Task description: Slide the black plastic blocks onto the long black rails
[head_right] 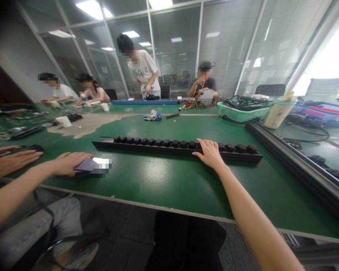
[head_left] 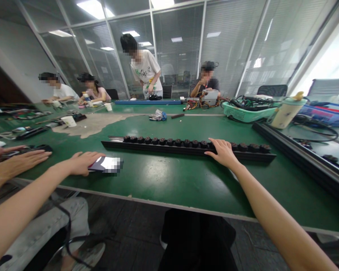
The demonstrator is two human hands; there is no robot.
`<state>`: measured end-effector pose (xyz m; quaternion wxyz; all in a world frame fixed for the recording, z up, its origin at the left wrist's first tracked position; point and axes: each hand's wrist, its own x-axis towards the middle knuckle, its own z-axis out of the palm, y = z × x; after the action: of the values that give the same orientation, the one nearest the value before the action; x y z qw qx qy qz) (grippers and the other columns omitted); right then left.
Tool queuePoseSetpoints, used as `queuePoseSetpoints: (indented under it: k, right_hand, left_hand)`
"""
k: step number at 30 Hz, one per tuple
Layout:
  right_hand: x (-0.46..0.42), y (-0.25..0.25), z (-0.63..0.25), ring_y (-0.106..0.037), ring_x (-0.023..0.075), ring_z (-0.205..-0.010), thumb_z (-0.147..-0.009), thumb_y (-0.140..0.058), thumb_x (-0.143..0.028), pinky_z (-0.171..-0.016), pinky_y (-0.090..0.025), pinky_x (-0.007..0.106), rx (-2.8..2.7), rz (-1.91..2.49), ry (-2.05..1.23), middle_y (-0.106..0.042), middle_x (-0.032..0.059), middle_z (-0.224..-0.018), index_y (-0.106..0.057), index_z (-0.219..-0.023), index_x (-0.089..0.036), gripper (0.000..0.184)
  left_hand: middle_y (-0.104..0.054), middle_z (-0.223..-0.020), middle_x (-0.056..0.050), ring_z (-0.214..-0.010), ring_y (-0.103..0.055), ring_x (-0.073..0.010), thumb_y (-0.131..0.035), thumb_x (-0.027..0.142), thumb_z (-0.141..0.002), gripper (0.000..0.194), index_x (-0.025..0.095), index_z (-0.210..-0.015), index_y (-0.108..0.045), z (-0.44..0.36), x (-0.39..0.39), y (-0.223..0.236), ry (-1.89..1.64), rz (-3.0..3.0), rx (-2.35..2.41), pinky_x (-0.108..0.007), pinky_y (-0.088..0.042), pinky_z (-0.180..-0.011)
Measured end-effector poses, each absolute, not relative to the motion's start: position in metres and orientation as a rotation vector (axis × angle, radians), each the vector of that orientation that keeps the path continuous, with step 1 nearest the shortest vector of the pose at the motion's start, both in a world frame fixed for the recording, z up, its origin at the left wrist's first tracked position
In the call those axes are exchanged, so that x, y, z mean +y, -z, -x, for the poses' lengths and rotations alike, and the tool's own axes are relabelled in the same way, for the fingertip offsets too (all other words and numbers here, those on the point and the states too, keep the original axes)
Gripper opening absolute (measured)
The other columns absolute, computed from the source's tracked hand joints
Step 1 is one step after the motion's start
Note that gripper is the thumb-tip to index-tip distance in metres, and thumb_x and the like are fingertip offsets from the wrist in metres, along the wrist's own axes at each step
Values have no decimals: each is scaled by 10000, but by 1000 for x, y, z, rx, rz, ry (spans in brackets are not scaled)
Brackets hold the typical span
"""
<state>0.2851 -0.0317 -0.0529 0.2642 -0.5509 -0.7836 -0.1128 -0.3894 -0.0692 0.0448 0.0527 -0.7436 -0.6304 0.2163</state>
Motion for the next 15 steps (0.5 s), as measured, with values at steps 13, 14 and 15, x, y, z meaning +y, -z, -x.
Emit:
queuePoseSetpoints:
  k: [13,14,15]
  right_hand:
    - [-32,51,-285,-514,393,-1305,-1000,-458,-621,-1101,-355,554,-2121,1491,290,-626,207,-1395,-459,-1565,-185,713]
    - [-32,51,-285,-513,393,-1306,-1000,-454,-624,-1103,-354,554,-2120,1491,288,-625,207,-1397,-460,-1563,-183,715]
    - [-32,51,-285,-512,392,-1306,-999,-452,-627,-1104,-353,554,-2119,1491,287,-624,207,-1398,-462,-1559,-178,718]
  left_hand:
    - [-345,-1705,-169,-1547,-381,-304,-543,-66,-746,968,249,-1636,-327,371,-101,-45,-773,2223,-1733,-652,-225,-1245]
    - [-330,-1712,-175,-1551,-376,-305,-551,-58,-734,974,243,-1634,-332,374,-106,-42,-776,2216,-1720,-660,-203,-1249]
    - [-314,-1721,-175,-1553,-375,-305,-561,-58,-707,991,242,-1627,-348,378,-111,-40,-762,2205,-1716,-663,-176,-1257]
